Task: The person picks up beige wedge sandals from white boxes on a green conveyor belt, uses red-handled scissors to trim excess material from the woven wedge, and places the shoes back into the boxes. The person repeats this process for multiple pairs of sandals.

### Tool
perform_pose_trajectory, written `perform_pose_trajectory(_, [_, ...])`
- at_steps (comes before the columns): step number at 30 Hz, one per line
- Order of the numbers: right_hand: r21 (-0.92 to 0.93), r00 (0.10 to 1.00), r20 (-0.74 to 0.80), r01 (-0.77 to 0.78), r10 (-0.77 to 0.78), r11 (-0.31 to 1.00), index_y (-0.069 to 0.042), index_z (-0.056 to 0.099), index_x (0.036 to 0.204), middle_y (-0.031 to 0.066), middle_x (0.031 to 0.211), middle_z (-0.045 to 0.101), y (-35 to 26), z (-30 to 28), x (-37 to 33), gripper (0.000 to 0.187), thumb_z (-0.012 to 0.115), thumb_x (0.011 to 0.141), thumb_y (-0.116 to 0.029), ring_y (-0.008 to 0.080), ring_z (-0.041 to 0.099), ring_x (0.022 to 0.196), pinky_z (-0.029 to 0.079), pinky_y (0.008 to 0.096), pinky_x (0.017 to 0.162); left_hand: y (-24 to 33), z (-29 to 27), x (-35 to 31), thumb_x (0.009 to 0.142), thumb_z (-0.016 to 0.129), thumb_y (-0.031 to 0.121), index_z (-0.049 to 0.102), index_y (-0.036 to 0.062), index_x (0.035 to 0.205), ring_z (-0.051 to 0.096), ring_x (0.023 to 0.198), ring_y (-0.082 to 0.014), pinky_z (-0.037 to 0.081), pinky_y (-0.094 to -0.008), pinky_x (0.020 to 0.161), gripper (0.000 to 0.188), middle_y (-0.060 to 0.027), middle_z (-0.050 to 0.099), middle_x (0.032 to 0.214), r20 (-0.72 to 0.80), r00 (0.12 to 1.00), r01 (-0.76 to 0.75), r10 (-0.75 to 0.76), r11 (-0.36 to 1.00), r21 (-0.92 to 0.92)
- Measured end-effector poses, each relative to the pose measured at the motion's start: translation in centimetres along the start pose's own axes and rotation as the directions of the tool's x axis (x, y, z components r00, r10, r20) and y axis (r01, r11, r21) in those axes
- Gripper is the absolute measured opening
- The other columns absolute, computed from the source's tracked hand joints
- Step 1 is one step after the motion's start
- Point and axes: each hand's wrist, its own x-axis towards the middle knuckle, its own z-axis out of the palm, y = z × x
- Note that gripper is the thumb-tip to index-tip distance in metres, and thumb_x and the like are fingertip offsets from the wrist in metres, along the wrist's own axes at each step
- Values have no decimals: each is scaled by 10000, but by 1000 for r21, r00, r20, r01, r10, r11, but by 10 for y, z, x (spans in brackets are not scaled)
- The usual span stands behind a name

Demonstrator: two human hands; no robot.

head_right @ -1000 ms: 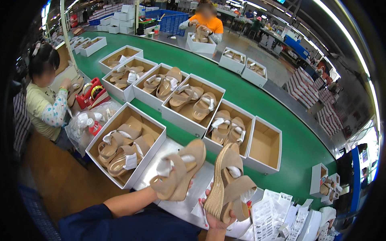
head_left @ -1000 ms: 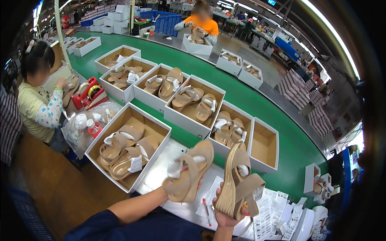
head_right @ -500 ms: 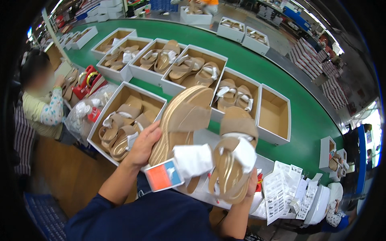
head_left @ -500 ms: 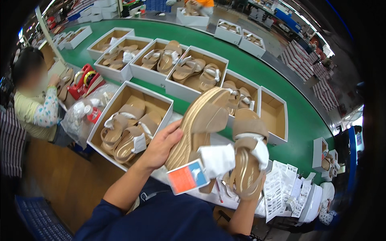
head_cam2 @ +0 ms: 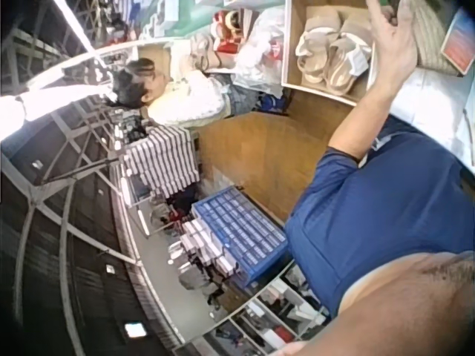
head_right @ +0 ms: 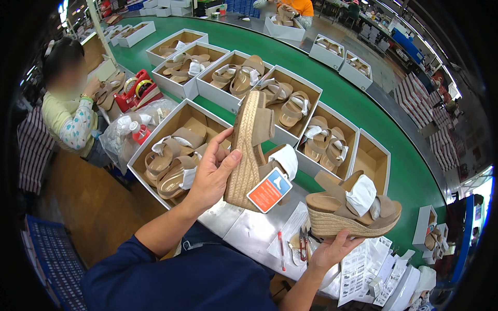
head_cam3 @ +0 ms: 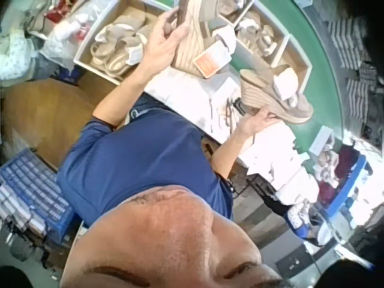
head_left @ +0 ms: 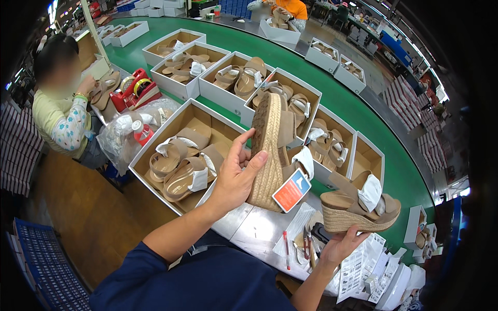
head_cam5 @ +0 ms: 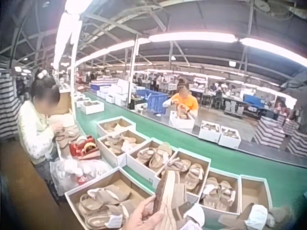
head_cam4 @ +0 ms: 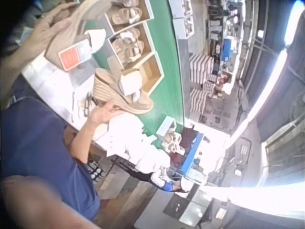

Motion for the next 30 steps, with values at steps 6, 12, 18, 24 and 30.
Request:
perform_pose_trajectory(6, [668, 883, 270, -459, 384, 586, -53, 424, 1420, 132, 1419, 500, 16, 10, -25, 480, 517, 1018, -298, 271, 520, 1274, 455, 388, 1071, 4, 24, -11, 1027, 511, 293, 324, 63, 1448, 599, 1124, -182, 487, -359, 1003, 514, -112, 540, 1304, 161, 924, 370, -347, 703, -607])
perform_pose_trajectory(12, [787, 663, 514, -617, 545, 9, -36, 482, 1380, 157, 1407, 518, 15, 35, -42, 440, 513, 1012, -275, 284, 533, 1275, 504, 389, 1044, -7, 34, -27, 1068, 385, 284, 377, 22, 1434, 521, 1279, -222, 404, -402, 1115, 450, -116, 514, 1403, 365, 805, 553, -468, 367, -748])
perform_pose_trajectory(18, [623, 569, 776, -758, 273, -193, -51, 437, 1414, 146, 1416, 506, 23, 26, -46, 545, 581, 967, -326, 294, 531, 1273, 498, 430, 1033, -31, 24, -33, 1044, 408, 394, 438, 89, 1430, 513, 1290, -240, 410, -419, 1103, 493, -111, 510, 1418, 581, 772, 636, -258, 310, -707])
perform_pose_trajectory(24, [532, 565, 575, -808, 592, 255, 3, 437, 1396, 215, 1300, 571, 34, -14, -34, 588, 471, 983, -414, 325, 643, 1083, 559, 426, 887, -48, 1, -35, 866, 635, 580, 356, 16, 1471, 514, 1296, -280, 418, -420, 1095, 873, -161, 503, 1421, 605, 702, 678, -375, 611, -408])
perform_pose_trajectory(30, [105, 595, 433, -779, 677, 618, -8, 448, 1397, 140, 1336, 560, 21, -26, -39, 652, 633, 853, -316, 257, 572, 1204, 475, 384, 1007, -72, -12, -23, 758, 717, 567, 374, 10, 1454, 544, 1253, -323, 454, -459, 1060, 955, -170, 513, 1405, 603, 772, 517, -201, 750, -412])
